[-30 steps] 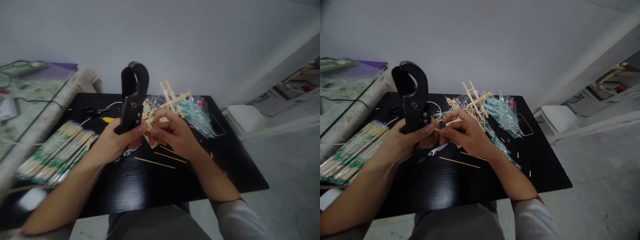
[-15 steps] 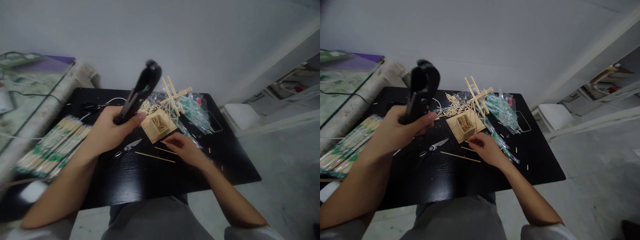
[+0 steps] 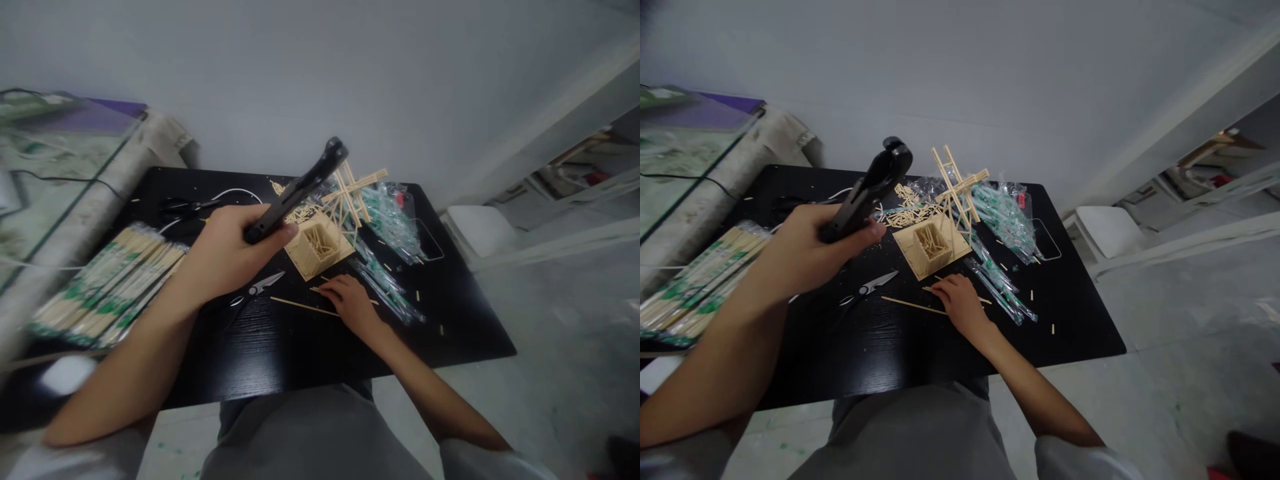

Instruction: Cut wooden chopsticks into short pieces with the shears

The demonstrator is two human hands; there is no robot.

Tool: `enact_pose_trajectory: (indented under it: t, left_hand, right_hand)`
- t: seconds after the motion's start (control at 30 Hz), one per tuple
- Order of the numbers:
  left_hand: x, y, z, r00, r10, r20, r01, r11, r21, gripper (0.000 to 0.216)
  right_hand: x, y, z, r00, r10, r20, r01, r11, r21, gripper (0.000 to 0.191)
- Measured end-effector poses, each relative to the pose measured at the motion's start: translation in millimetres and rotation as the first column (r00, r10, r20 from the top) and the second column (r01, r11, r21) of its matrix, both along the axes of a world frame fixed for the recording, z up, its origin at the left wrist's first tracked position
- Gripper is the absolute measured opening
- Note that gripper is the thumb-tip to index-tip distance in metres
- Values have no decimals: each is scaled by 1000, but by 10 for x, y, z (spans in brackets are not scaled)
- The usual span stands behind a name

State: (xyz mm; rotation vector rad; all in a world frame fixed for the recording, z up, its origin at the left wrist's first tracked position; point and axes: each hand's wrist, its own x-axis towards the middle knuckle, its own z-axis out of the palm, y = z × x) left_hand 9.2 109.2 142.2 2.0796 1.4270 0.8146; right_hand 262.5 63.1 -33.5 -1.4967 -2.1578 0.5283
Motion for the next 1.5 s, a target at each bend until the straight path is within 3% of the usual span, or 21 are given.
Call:
enact_pose_trajectory:
  t: [0.27, 0.37, 0.47, 0.53, 0.7, 0.83, 0.93, 1.03, 1.13, 1.2, 1.27, 1.37, 1.5]
  left_hand:
    - [5, 12, -37, 1000, 1, -20, -1, 1000, 10, 32]
    - [-6, 15, -40, 1000, 0, -27, 0, 1000, 5, 32]
    - [-11, 17, -41, 999, 1, -32, 0, 1000, 8, 31]
    - [-10, 20, -43, 999, -3, -41, 3, 1000, 9, 30]
    - [-4, 40, -75, 998, -23, -60, 24, 1000, 18, 33]
    - [4, 70, -108, 997, -52, -48, 53, 999, 5, 33]
    - [9, 86, -115, 993, -104, -59, 103, 995, -15, 32]
    - [9, 84, -105, 989, -133, -68, 130, 991, -36, 32]
    - [-5, 67, -92, 993, -118, -31, 116, 992, -43, 36]
    - [-22, 57, -84, 995, -104, -7, 104, 994, -34, 38]
    - [-42, 54, -76, 995, -96, 12, 96, 995, -25, 39]
    - [-77, 68, -61, 997, -71, 40, 71, 997, 1, 37]
    - [-107, 96, -52, 1000, -17, 7, 16, 997, 79, 34]
  right_hand:
    - [-34, -74, 83, 999, -27, -17, 27, 999, 36, 7]
    - [22, -204, 173, 1000, 10, -16, -11, 999, -49, 6]
    - [95, -330, 211, 998, 23, 59, -16, 992, -123, 10]
    - [122, -387, 193, 989, 25, 147, -11, 995, -98, 4]
    - [91, -403, 195, 964, 45, 260, -36, 999, -39, 15]
    - [74, -263, 517, 1000, -4, -15, 2, 989, -146, 11]
    - [64, -82, 893, 945, -11, -327, -28, 993, -114, 9]
    - [3, 124, 1192, 784, -35, -620, -7, 998, -65, 13]
    - [-120, 327, 1342, 565, -19, -825, -115, 988, -101, 28]
    - [-216, 440, 1400, 475, 6, -880, -174, 981, -87, 31]
    - [-303, 518, 1458, 448, 37, -893, -215, 974, -68, 29]
    - [-387, 559, 1544, 463, 77, -883, -233, 972, -37, 21]
    - [-417, 553, 1569, 505, 80, -859, -162, 987, -4, 20]
